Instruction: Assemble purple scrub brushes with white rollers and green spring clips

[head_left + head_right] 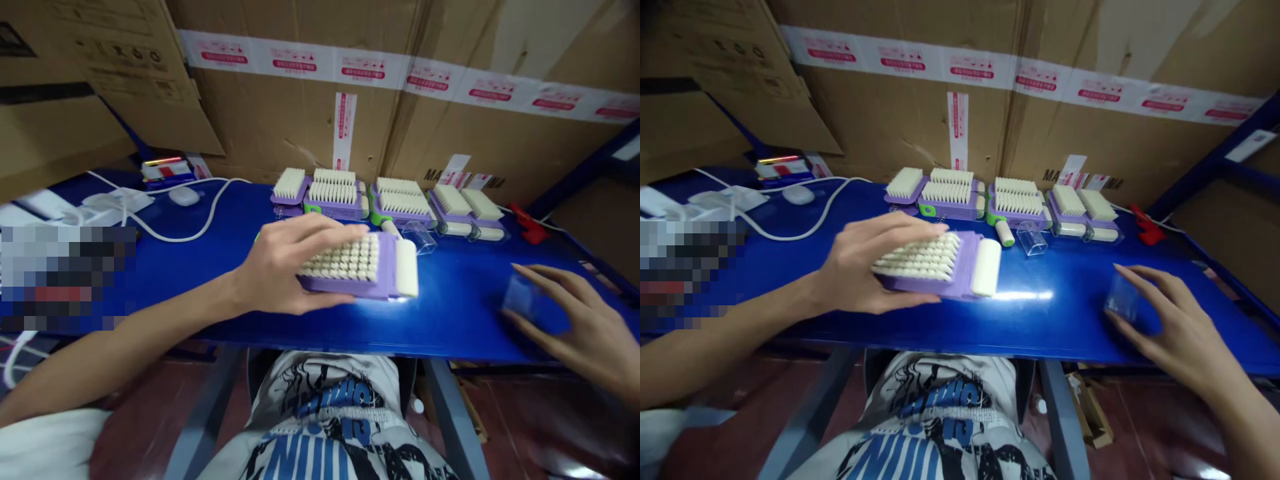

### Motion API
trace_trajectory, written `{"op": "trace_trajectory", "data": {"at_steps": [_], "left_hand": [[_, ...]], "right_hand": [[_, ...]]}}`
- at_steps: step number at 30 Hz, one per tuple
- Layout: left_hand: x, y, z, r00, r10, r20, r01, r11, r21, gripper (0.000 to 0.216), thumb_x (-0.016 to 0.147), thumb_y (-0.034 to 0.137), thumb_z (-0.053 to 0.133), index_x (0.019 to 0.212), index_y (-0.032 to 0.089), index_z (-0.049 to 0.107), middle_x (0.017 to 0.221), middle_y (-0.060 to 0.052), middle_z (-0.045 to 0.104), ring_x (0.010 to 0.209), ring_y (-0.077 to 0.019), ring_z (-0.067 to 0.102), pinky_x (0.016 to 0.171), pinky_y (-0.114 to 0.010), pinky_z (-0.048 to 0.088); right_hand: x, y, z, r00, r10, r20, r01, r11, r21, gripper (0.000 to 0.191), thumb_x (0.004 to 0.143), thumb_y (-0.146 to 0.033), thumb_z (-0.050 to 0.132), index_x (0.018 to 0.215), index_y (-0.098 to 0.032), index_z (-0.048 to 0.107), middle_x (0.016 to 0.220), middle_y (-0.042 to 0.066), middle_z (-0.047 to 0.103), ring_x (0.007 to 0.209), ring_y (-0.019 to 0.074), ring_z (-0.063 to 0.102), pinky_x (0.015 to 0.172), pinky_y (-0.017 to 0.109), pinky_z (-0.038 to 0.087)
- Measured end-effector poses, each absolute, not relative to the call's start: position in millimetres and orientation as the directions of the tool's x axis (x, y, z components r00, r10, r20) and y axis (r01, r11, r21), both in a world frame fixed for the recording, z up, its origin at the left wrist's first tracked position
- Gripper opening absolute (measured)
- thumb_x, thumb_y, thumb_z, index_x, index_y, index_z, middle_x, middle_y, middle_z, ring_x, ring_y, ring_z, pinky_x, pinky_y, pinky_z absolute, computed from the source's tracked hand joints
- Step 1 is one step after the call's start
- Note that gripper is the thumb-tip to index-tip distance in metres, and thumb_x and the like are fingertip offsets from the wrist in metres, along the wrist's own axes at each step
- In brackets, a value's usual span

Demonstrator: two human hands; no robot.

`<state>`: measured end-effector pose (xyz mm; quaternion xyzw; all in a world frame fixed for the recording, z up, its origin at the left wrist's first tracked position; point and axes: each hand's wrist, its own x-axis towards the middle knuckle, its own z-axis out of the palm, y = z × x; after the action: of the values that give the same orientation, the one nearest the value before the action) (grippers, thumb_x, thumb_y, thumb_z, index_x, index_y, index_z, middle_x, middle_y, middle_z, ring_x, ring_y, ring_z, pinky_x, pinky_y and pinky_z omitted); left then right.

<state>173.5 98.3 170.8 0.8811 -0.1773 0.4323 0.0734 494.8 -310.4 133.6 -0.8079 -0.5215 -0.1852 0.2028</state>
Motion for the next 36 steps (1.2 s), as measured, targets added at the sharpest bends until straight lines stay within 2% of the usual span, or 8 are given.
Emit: {"op": "trace_trajectory", "data": {"at_steps": [2,6,11,17,21,24,30,36], "left_hand": [[179,114,168,0.516,-0.216,0.829,-0.328,-0.944,-0.042,0.081,0.096,0.062,0.093,0.165,0.031,0.064,0.138,-0.011,0.086,0.116,-0.0312,0.086,0.097,-0.05,0.075],[185,142,162,0.475,-0.125,0.871,-0.201,-0.979,-0.031,0.082,0.093,0.071,0.092,0.159,0.026,0.07,0.139,-0.013,0.086,0.116,-0.033,0.086,0.101,-0.052,0.074],[184,153,163,0.514,-0.041,0.857,-0.092,-0.996,0.008,0.085,0.093,0.08,0.086,0.152,0.02,0.072,0.14,-0.017,0.085,0.122,-0.0338,0.084,0.11,-0.051,0.068],[180,150,169,0.407,-0.001,0.913,-0.175,-0.982,0.077,0.088,0.091,0.078,0.091,0.154,0.021,0.068,0.144,-0.017,0.083,0.127,-0.0341,0.082,0.115,-0.051,0.066],[178,134,166,0.491,0.121,0.863,-0.316,-0.898,0.305,0.09,0.09,0.079,0.092,0.155,0.021,0.067,0.14,-0.016,0.083,0.12,-0.0325,0.083,0.108,-0.048,0.069],[181,117,155,0.601,0.134,0.788,-0.451,-0.757,0.472,0.084,0.096,0.076,0.088,0.156,0.023,0.065,0.129,-0.013,0.084,0.106,-0.0286,0.084,0.091,-0.041,0.071],[189,103,128,0.705,0.089,0.704,-0.505,-0.634,0.586,0.085,0.106,0.086,0.065,0.164,0.025,0.057,0.121,-0.012,0.083,0.098,-0.0288,0.082,0.084,-0.043,0.071],[186,111,132,0.487,0.012,0.873,-0.468,-0.84,0.273,0.084,0.11,0.073,0.065,0.178,0.035,0.035,0.172,-0.019,0.06,0.162,-0.0409,0.061,0.117,-0.057,0.067]], "right_hand": [[517,-272,142,0.278,0.874,0.399,0.954,-0.301,-0.006,0.09,0.104,-0.046,0.08,0.185,-0.046,0.042,0.165,0.023,0.068,0.145,0.0527,0.067,0.121,0.071,0.055],[552,-194,160,0.118,0.957,0.265,0.982,-0.152,0.112,0.075,0.103,-0.032,0.072,0.176,-0.027,0.059,0.165,0.025,0.069,0.145,0.0488,0.07,0.113,0.067,0.064],[547,-155,164,0.028,0.982,0.184,0.983,-0.06,0.173,0.084,0.097,-0.022,0.069,0.178,-0.034,0.056,0.16,0.019,0.07,0.12,0.037,0.084,0.096,0.048,0.071],[527,-138,165,0.064,0.998,0.011,0.994,-0.065,0.086,0.092,0.091,-0.02,0.069,0.182,-0.017,0.051,0.177,0.027,0.056,0.148,0.0476,0.073,0.121,0.065,0.066],[478,-122,204,-0.039,0.962,0.271,0.996,0.016,0.089,0.085,0.099,-0.038,0.078,0.179,-0.022,0.055,0.18,0.024,0.054,0.167,0.0546,0.053,0.128,0.081,0.055],[423,-113,242,-0.233,0.816,0.529,0.941,0.327,-0.09,0.085,0.107,-0.044,0.083,0.183,-0.036,0.046,0.183,0.012,0.054,0.167,0.0395,0.056,0.133,0.063,0.056],[372,-93,286,-0.409,0.781,0.472,0.843,0.521,-0.132,0.044,0.114,-0.06,0.076,0.145,-0.029,0.084,0.115,0.004,0.085,0.101,0.0212,0.08,0.091,0.035,0.06],[362,-76,293,-0.315,0.827,0.466,0.91,0.402,-0.1,0.048,0.108,-0.071,0.078,0.13,-0.029,0.09,0.09,-0.001,0.075,0.085,0.0189,0.071,0.088,0.036,0.052]]}}
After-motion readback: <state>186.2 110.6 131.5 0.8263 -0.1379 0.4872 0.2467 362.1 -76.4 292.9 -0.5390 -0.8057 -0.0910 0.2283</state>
